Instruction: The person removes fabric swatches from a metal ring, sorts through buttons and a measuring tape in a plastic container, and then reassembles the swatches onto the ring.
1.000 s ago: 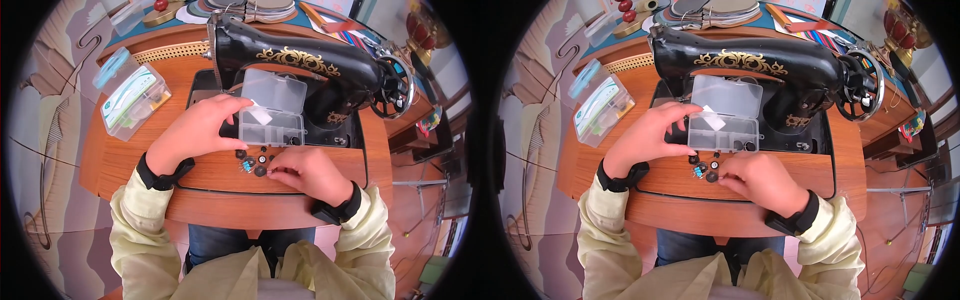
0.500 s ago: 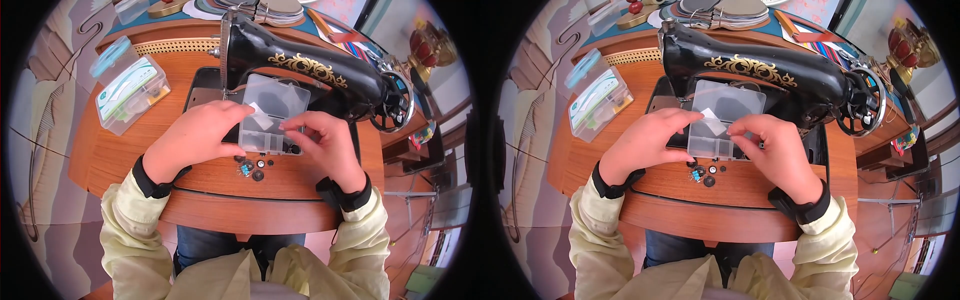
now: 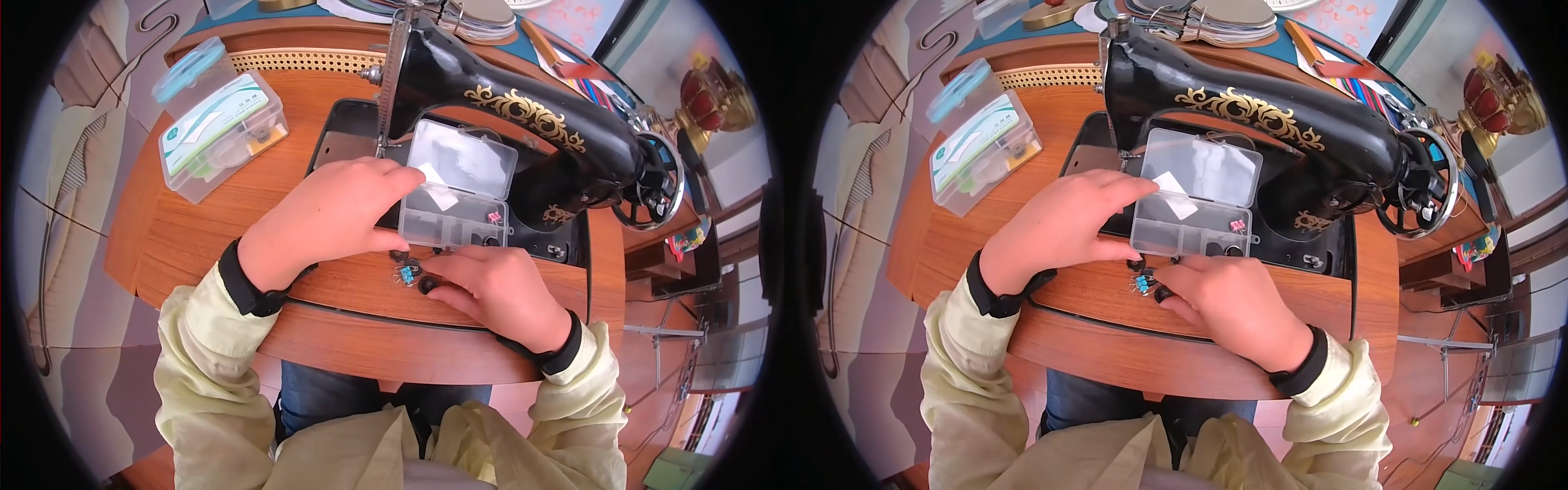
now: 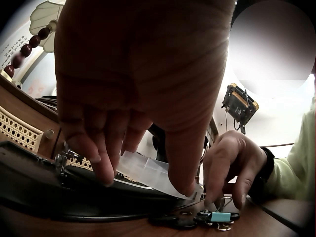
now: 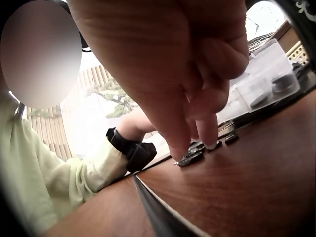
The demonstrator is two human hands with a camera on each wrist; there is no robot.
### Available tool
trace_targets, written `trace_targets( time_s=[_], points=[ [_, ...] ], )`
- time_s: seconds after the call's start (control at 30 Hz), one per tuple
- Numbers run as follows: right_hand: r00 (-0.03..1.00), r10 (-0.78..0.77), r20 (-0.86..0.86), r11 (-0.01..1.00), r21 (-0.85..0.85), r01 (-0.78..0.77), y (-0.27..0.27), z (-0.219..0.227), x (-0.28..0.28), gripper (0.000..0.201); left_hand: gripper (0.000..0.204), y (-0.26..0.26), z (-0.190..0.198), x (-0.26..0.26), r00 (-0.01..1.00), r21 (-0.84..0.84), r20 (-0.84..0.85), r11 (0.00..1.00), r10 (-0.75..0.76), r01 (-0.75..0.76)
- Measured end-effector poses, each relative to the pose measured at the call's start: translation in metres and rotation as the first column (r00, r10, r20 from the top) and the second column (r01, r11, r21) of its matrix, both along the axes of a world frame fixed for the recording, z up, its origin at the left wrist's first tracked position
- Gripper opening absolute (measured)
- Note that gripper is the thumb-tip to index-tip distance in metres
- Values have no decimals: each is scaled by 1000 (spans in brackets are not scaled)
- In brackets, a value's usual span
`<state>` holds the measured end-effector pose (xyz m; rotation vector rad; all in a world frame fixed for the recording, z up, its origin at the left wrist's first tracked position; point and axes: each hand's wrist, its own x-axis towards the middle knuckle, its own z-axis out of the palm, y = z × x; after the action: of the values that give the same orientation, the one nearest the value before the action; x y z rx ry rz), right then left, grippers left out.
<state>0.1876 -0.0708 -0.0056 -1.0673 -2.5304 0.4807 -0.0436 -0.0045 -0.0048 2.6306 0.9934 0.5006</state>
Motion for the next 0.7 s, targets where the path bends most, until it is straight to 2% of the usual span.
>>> trace_targets(
  time_s=[0.17, 0.37, 0.47, 0.57, 0.6, 0.67, 0.7],
  points=[
    [998, 19, -56, 999, -34, -21, 0, -3, -9, 26, 65, 0, 0, 1, 1000, -11, -6, 1000, 6, -6],
    [993, 103, -54, 995, 17, -103, 4, -15, -14, 20, 65, 1, 0, 1, 1000, -15, 15, 1000, -5, 5],
    [960, 125, -250, 992, 5, -128, 5, -14, -10, 15, 65, 2, -2, 1, 999, 29, 31, 999, -16, 15],
    [919, -31, -392, 992, 101, 77, 8, 4, -4, 11, 65, 0, 1, 1, 1000, 14, 27, 1000, -10, 10],
    [875, -112, -472, 969, 145, 202, 13, 0, 0, 12, 65, 0, 3, 1, 1000, -2, 24, 1000, -5, 5],
    [845, -352, -404, 913, 50, 404, 15, 8, 6, 13, 65, 0, 2, 1, 999, 20, 34, 1000, -9, 9],
    [828, -381, -412, 898, 46, 437, 20, 2, 11, 14, 65, 0, 2, 1, 999, 33, 38, 999, -13, 12]
  ],
)
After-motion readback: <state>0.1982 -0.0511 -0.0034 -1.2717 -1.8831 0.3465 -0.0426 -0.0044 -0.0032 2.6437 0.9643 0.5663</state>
